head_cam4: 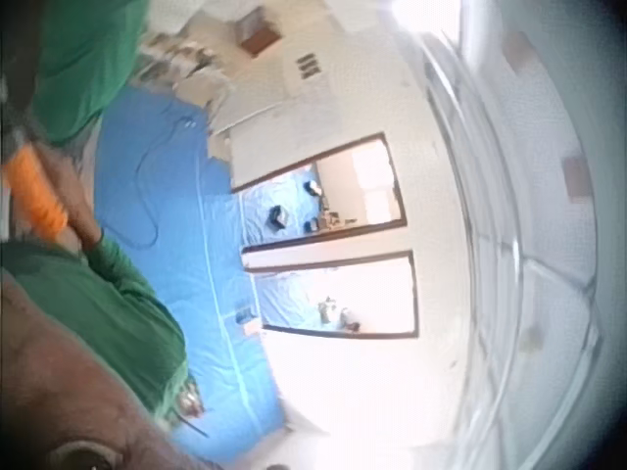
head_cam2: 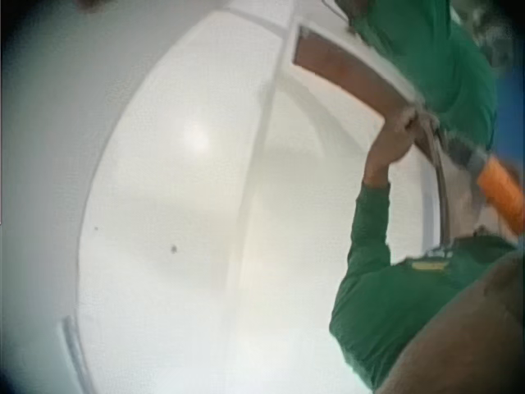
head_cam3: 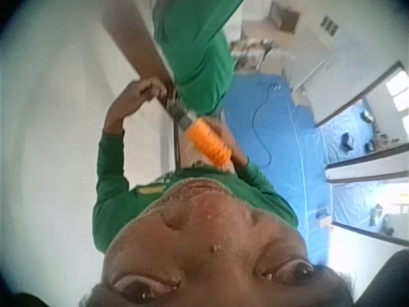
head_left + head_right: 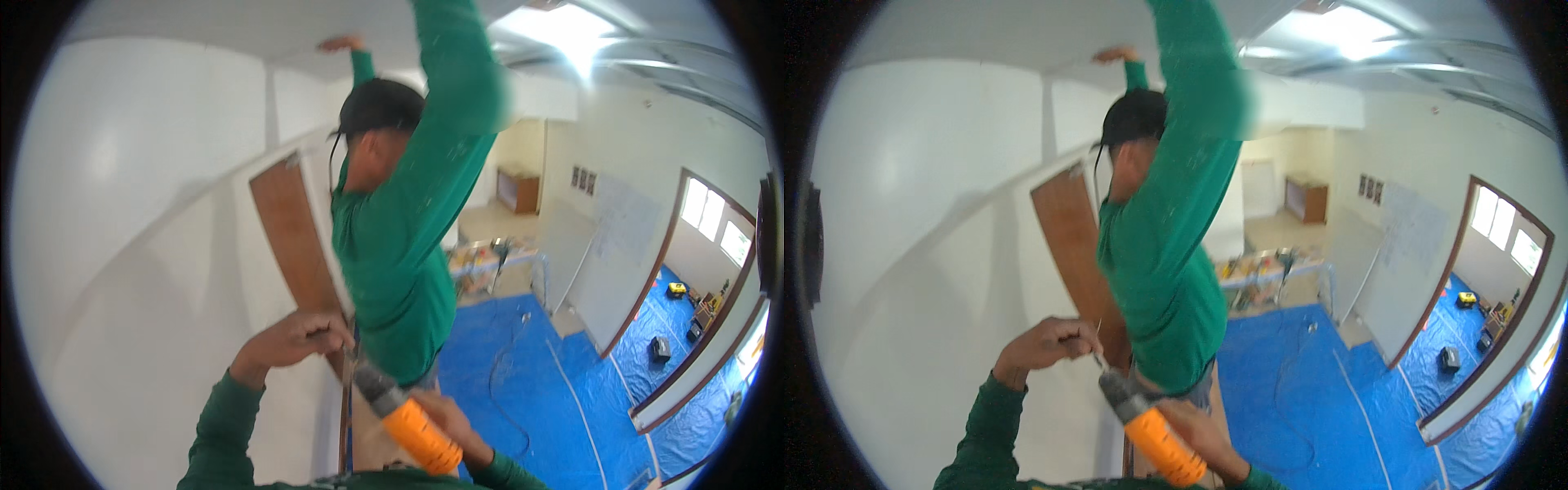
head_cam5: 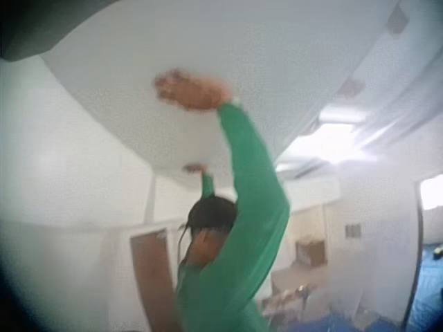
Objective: The person uses a cordless drill to drive screws into ceiling panels, securing them to the ceiling framework. The person repeatedly positions screws and operates the drill overhead while standing on a scaffold.
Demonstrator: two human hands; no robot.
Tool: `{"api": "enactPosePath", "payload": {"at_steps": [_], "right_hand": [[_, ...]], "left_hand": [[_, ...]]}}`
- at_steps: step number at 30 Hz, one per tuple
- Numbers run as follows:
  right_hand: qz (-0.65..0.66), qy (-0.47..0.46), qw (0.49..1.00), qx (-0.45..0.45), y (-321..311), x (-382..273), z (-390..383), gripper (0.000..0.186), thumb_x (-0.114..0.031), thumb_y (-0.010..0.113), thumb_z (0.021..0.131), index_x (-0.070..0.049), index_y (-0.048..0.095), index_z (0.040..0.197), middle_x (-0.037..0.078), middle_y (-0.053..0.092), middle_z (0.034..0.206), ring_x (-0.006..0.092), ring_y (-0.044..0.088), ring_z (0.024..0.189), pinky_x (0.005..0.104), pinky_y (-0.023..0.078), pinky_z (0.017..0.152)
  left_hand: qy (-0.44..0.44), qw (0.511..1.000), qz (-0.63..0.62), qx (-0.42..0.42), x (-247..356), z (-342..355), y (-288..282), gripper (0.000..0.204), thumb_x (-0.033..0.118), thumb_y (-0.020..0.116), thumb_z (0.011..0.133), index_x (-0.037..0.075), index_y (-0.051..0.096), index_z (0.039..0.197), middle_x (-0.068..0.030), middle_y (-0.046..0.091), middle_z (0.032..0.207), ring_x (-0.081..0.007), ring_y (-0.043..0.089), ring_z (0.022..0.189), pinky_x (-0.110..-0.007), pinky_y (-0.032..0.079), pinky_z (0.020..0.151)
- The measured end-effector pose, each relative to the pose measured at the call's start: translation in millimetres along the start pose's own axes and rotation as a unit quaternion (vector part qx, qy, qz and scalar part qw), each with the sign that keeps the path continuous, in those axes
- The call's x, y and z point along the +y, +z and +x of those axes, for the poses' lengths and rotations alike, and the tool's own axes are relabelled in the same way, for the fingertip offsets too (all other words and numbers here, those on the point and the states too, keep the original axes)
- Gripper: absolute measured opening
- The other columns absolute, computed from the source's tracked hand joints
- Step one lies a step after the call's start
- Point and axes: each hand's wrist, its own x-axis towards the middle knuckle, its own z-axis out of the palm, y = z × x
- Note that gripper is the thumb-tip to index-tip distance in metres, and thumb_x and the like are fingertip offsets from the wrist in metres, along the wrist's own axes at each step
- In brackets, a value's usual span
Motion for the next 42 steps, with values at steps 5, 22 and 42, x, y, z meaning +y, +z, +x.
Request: {"api": "enactPosePath", "payload": {"at_steps": [5,22,42], "right_hand": [[-0.17,-0.087,0.98,0.057,-17,-58,33,0.035,-0.02,0.074,0.089,-0.004,0.066,0.119,0.014,0.068,0.103,0.0357,0.067,0.093,0.0433,0.05,0.086],[-0.28,-0.236,0.879,0.305,-48,-190,314,0.031,-0.015,0.072,0.092,-0.003,0.057,0.117,0.02,0.072,0.095,0.0445,0.072,0.09,0.0501,0.057,0.073],[-0.817,-0.266,0.421,0.29,-214,-267,440,0.017,-0.016,0.076,0.086,-0.009,0.066,0.098,0.005,0.071,0.087,0.0234,0.076,0.079,0.0417,0.053,0.075]], "left_hand": [[0.04,0.966,-0.253,-0.043,-3,25,-1,0.022,0.023,0.064,0.109,0.003,0.072,0.115,0.0007,0.065,0.098,-0.0076,0.056,0.083,-0.025,0.047,0.073],[0.316,0.855,-0.384,0.148,169,153,-163,0.031,0.033,0.062,0.109,0.003,0.069,0.115,0.0043,0.046,0.086,-0.0118,0.049,0.075,-0.031,0.053,0.072],[0.347,0.851,-0.329,0.215,221,351,-273,0.023,0.025,0.054,0.109,0.008,0.069,0.105,-0.0006,0.053,0.086,-0.0139,0.056,0.073,-0.033,0.056,0.062]]}}
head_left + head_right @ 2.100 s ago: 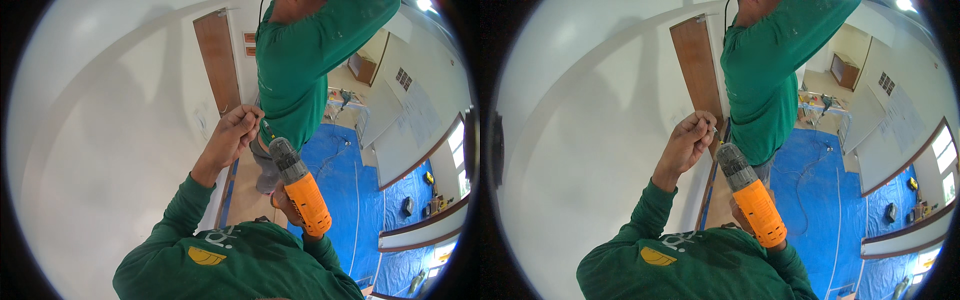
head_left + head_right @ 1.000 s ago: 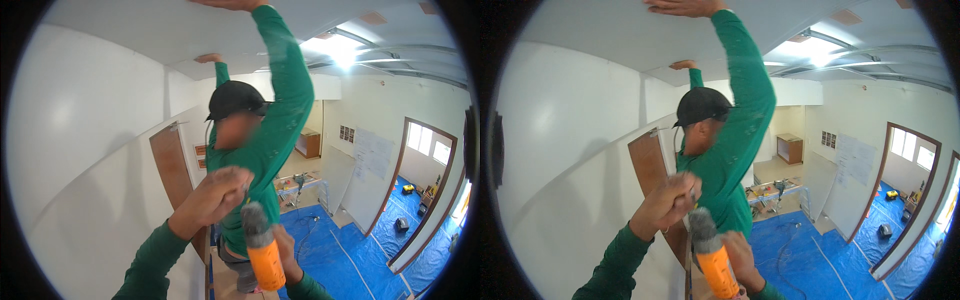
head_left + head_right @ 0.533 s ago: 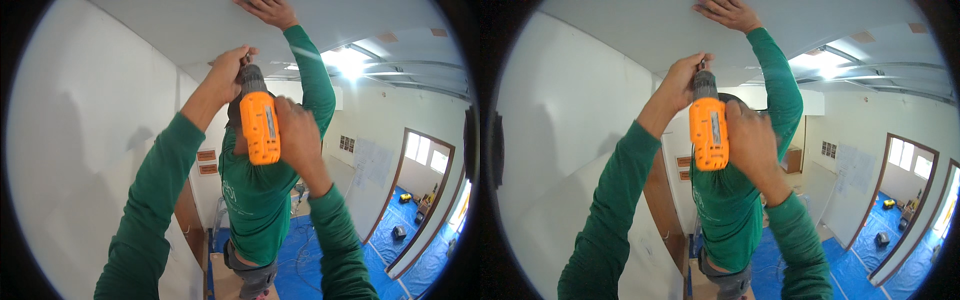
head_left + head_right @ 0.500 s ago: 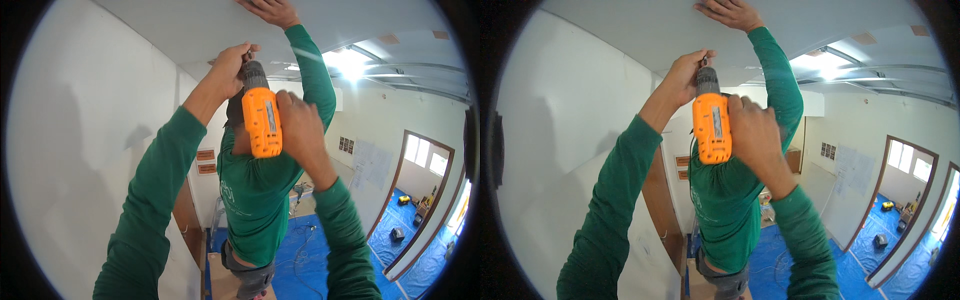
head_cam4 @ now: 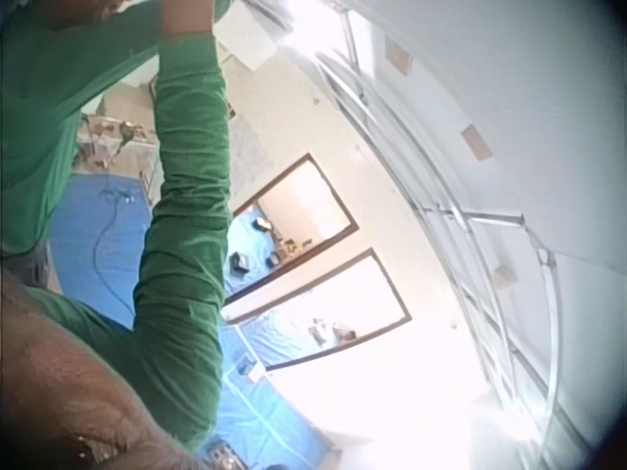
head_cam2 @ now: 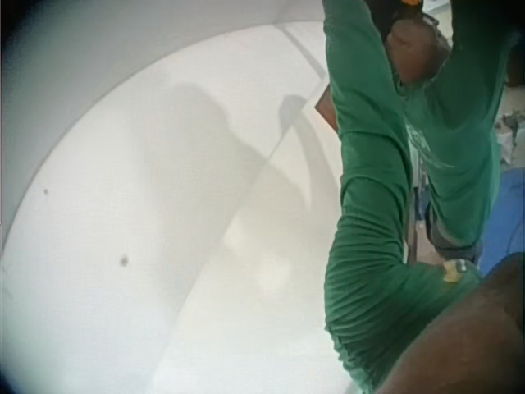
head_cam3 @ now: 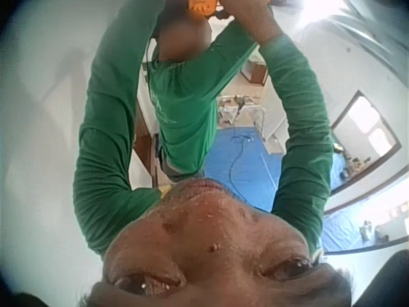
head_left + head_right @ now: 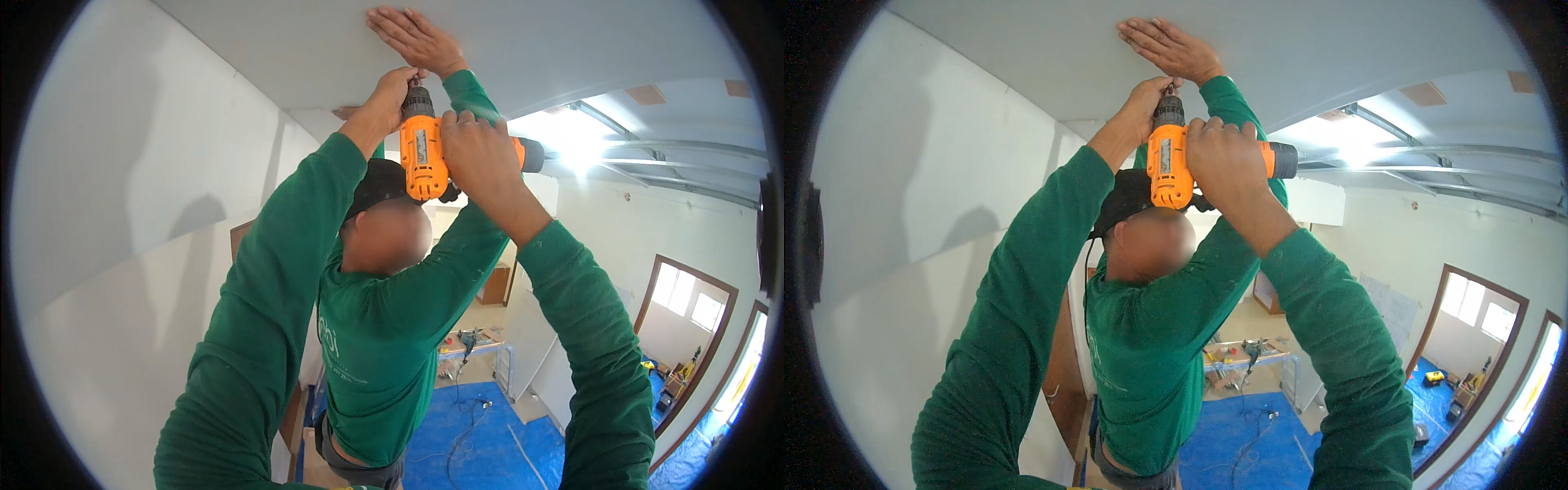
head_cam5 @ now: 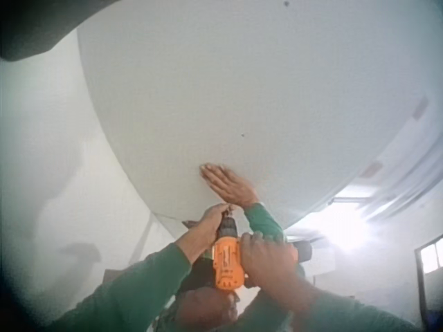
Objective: The person uses a cordless drill to drive screws into ceiling panels, securing them to the ceiling framework. The person repeatedly positions screws and operates the drill overhead while standing on a scaffold.
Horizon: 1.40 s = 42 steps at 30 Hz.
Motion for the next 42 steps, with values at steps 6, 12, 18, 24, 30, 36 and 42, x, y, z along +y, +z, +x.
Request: {"api": "enactPosePath", "payload": {"at_steps": [6,12,18,24,30,36,42], "right_hand": [[-0.031,-0.012,0.999,0.001,37,-6,1,0.015,-0.016,0.073,0.088,-0.009,0.066,0.098,0.005,0.071,0.086,0.0232,0.075,0.079,0.0414,0.053,0.074],[-0.019,0.033,0.999,-0.036,63,-19,-1,0.014,-0.016,0.069,0.092,-0.008,0.064,0.102,0.006,0.071,0.091,0.0241,0.075,0.083,0.0433,0.054,0.079],[-0.039,0.066,0.996,-0.036,81,-26,3,0.017,-0.015,0.069,0.094,-0.007,0.061,0.106,0.008,0.07,0.093,0.0251,0.075,0.087,0.044,0.054,0.08],[-0.008,0.101,0.995,-0.014,94,-29,2,0.017,-0.015,0.07,0.093,-0.008,0.06,0.106,0.007,0.069,0.094,0.0252,0.074,0.087,0.0437,0.053,0.08],[0.051,0.104,0.992,0.039,112,-29,3,0.015,-0.015,0.068,0.094,-0.009,0.06,0.105,0.007,0.068,0.092,0.0258,0.073,0.084,0.0444,0.051,0.079],[0.076,0.116,0.989,0.045,130,-27,7,0.016,-0.015,0.068,0.093,-0.009,0.058,0.103,0.006,0.067,0.091,0.0253,0.073,0.084,0.0452,0.05,0.079],[0.096,0.104,0.987,0.074,144,-28,12,0.021,-0.016,0.069,0.092,-0.009,0.059,0.109,0.008,0.068,0.098,0.0276,0.074,0.088,0.0469,0.05,0.08]], "left_hand": [[-0.018,1.0,0.014,0.003,-23,14,-16,0.025,0.027,0.052,0.11,0.008,0.069,0.107,0.0009,0.052,0.086,-0.0132,0.054,0.075,-0.033,0.056,0.066],[-0.007,0.999,0.03,-0.039,-32,38,-31,0.028,0.029,0.052,0.111,0.009,0.071,0.109,0.0042,0.048,0.085,-0.0116,0.05,0.076,-0.03,0.051,0.073],[0.004,0.989,0.108,-0.102,-26,57,-41,0.032,0.031,0.052,0.111,0.008,0.074,0.111,0.009,0.044,0.077,-0.0061,0.042,0.07,-0.025,0.04,0.066],[0.045,0.977,0.161,-0.131,-13,58,-43,0.033,0.032,0.053,0.11,0.007,0.075,0.112,0.0101,0.043,0.077,-0.0025,0.037,0.067,-0.023,0.031,0.06],[0.083,0.972,0.197,-0.098,-5,56,-44,0.032,0.03,0.054,0.107,0.006,0.076,0.111,0.009,0.044,0.081,-0.0025,0.037,0.067,-0.022,0.03,0.059],[0.113,0.959,0.24,-0.096,0,65,-45,0.034,0.033,0.056,0.106,0.005,0.076,0.108,0.0079,0.045,0.081,-0.0026,0.036,0.066,-0.022,0.029,0.058],[0.16,0.937,0.288,-0.119,7,74,-59,0.035,0.032,0.056,0.107,0.004,0.076,0.11,0.0046,0.053,0.089,-0.0035,0.034,0.062,-0.022,0.029,0.057]]}}
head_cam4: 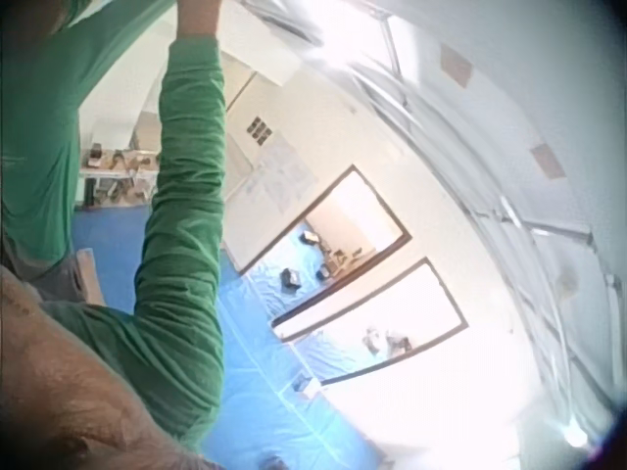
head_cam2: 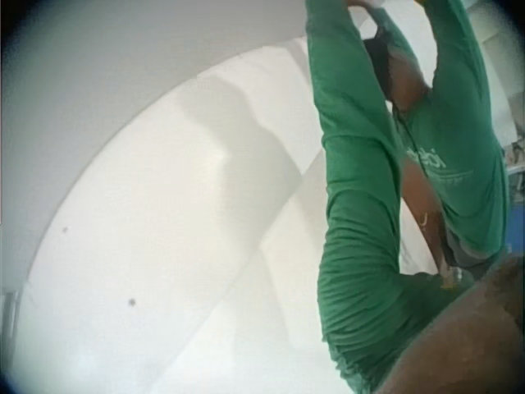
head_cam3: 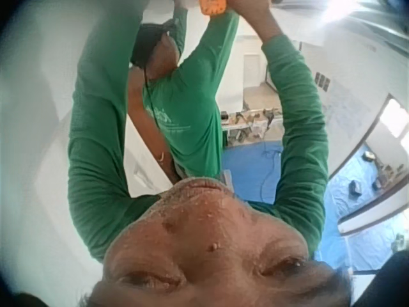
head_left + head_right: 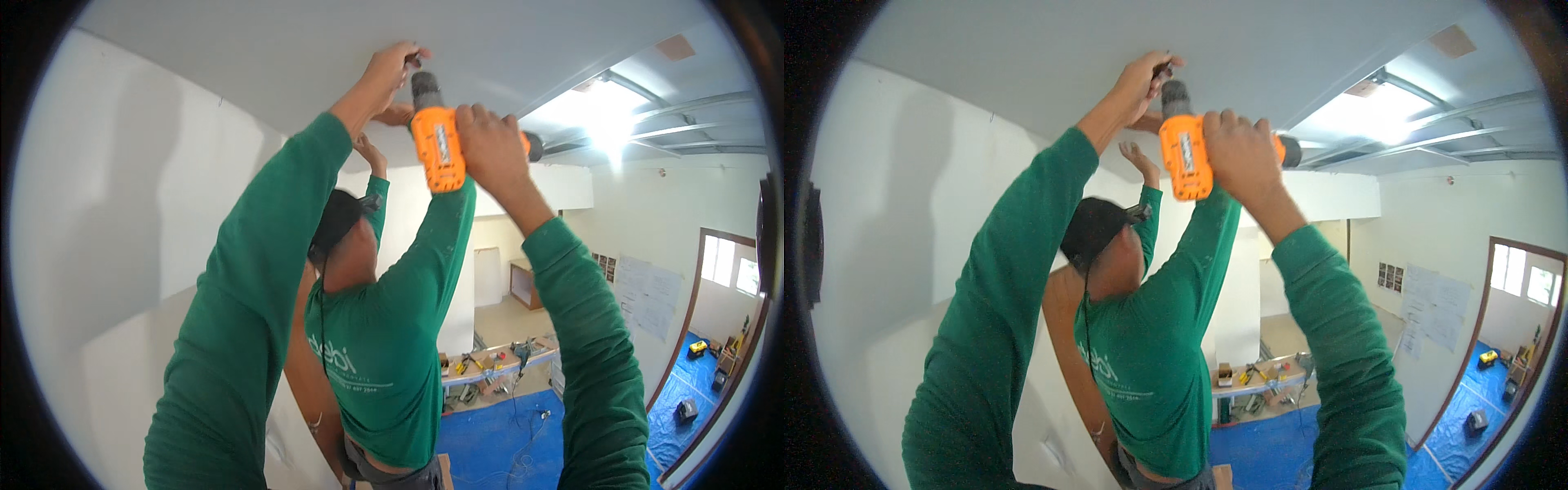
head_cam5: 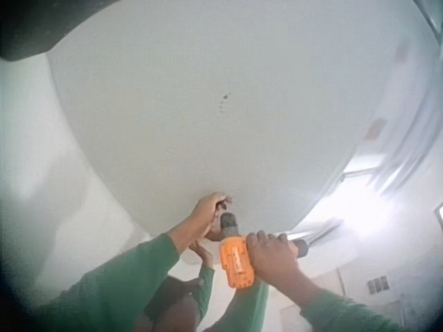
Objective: The person uses a cordless drill to drive screws into ceiling panels, securing them to the ceiling framework. The person repeatedly positions screws and operates the drill overhead while standing on a scaffold.
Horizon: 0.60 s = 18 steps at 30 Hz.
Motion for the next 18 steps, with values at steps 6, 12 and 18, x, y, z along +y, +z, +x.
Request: {"api": "enactPosePath", "payload": {"at_steps": [6,12,18], "right_hand": [[0.042,0.02,0.999,0.007,2,2,6,0.033,-0.015,0.071,0.092,-0.007,0.059,0.121,0.01,0.07,0.11,0.0287,0.073,0.104,0.0523,0.05,0.089],[0.03,0.075,0.995,-0.054,-1,13,-5,0.031,-0.017,0.072,0.094,-0.009,0.057,0.12,0.009,0.07,0.11,0.0298,0.073,0.106,0.0509,0.05,0.094],[0.054,0.037,0.998,-0.001,25,15,-13,0.032,-0.016,0.07,0.093,-0.008,0.057,0.121,0.012,0.068,0.108,0.0307,0.071,0.107,0.0512,0.05,0.093]], "left_hand": [[-0.043,0.994,0.104,0.002,10,29,-15,0.037,0.035,0.055,0.107,0.007,0.078,0.114,-0.0015,0.065,0.09,-0.0103,0.049,0.067,-0.03,0.041,0.061],[-0.041,0.983,0.146,-0.102,-6,69,-6,0.035,0.035,0.053,0.105,0.011,0.079,0.106,0.0027,0.067,0.081,-0.0104,0.045,0.053,-0.031,0.036,0.047],[0.009,0.961,0.227,-0.157,2,47,-14,0.035,0.034,0.055,0.108,0.009,0.077,0.114,0.0026,0.061,0.088,-0.0051,0.042,0.062,-0.025,0.035,0.053]]}}
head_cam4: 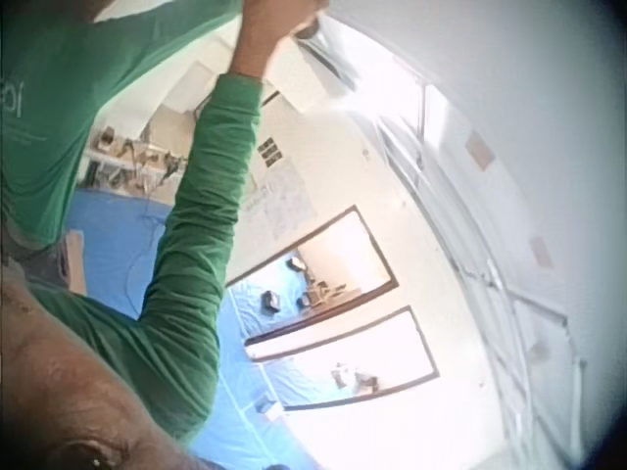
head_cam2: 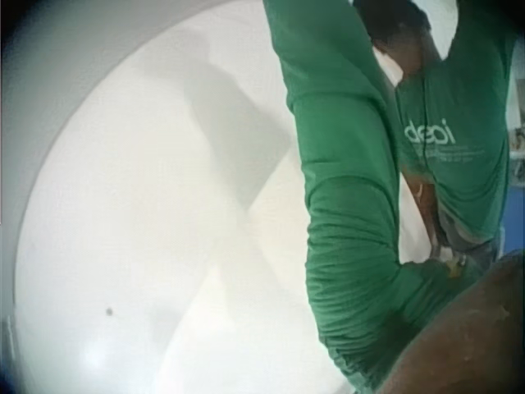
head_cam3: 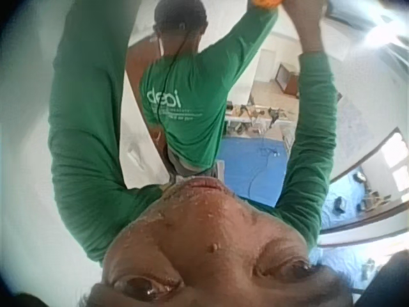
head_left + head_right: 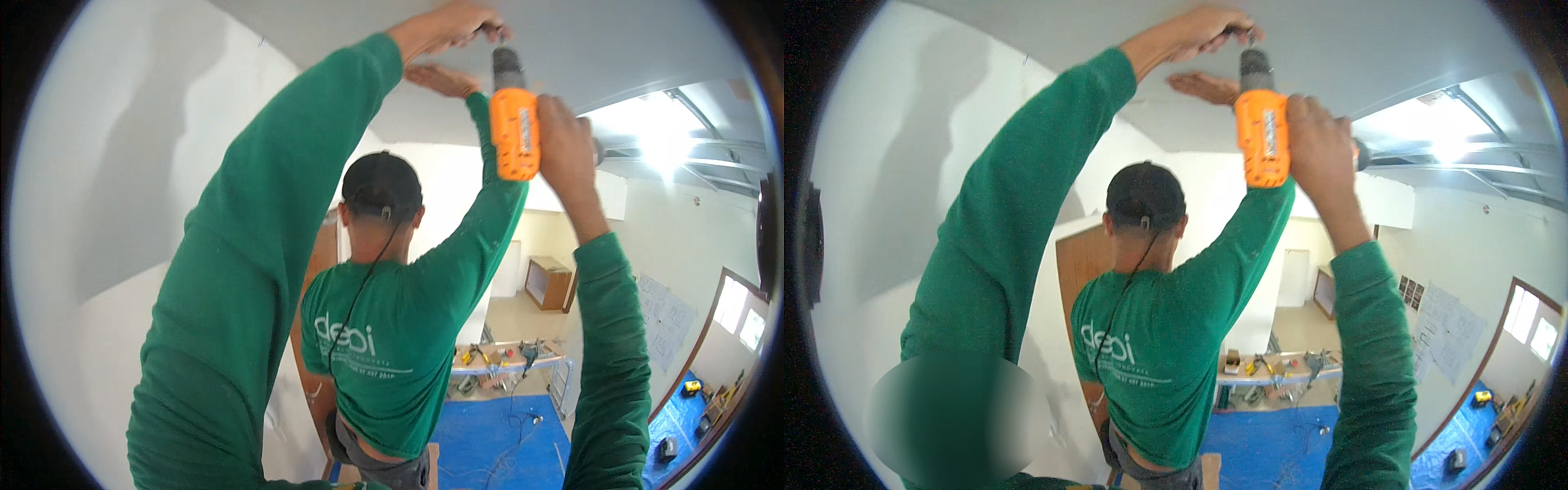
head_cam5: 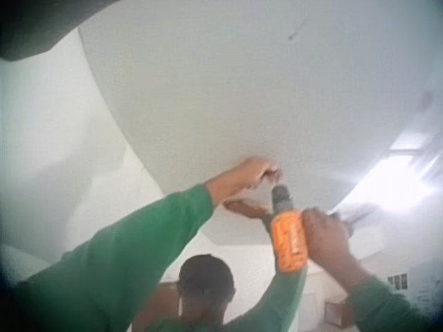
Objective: The person uses a cordless drill to drive screws into ceiling panels, securing them to the ceiling framework. The person repeatedly positions screws and operates the drill overhead while standing on a scaffold.
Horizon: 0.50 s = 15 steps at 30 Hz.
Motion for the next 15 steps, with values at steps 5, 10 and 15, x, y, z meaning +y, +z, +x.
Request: {"api": "enactPosePath", "payload": {"at_steps": [5,10,15], "right_hand": [[0.028,0.01,0.999,0.018,12,-17,0,0.03,-0.014,0.072,0.089,-0.007,0.056,0.113,0.009,0.067,0.103,0.0301,0.071,0.102,0.0508,0.05,0.088],[0.034,0.005,0.997,0.068,17,-5,-2,0.021,-0.017,0.067,0.091,-0.009,0.055,0.105,0.008,0.064,0.097,0.0286,0.071,0.096,0.0483,0.048,0.084],[0.076,0.018,0.993,0.088,29,-24,3,0.023,-0.017,0.069,0.089,-0.009,0.054,0.105,0.008,0.065,0.096,0.0291,0.071,0.096,0.0472,0.047,0.083]], "left_hand": [[-0.04,0.999,-0.015,0.031,12,-29,3,0.04,0.035,0.053,0.108,0.006,0.078,0.122,0.0024,0.06,0.092,-0.0021,0.037,0.061,-0.021,0.03,0.051],[-0.075,0.993,-0.073,0.062,22,-20,13,0.038,0.032,0.053,0.108,0.005,0.078,0.119,0.0035,0.059,0.09,-0.0019,0.036,0.061,-0.019,0.029,0.049],[-0.097,0.988,-0.102,0.07,29,-36,2,0.038,0.029,0.049,0.109,0.004,0.077,0.119,0.003,0.057,0.091,-0.002,0.035,0.062,-0.019,0.03,0.051]]}}
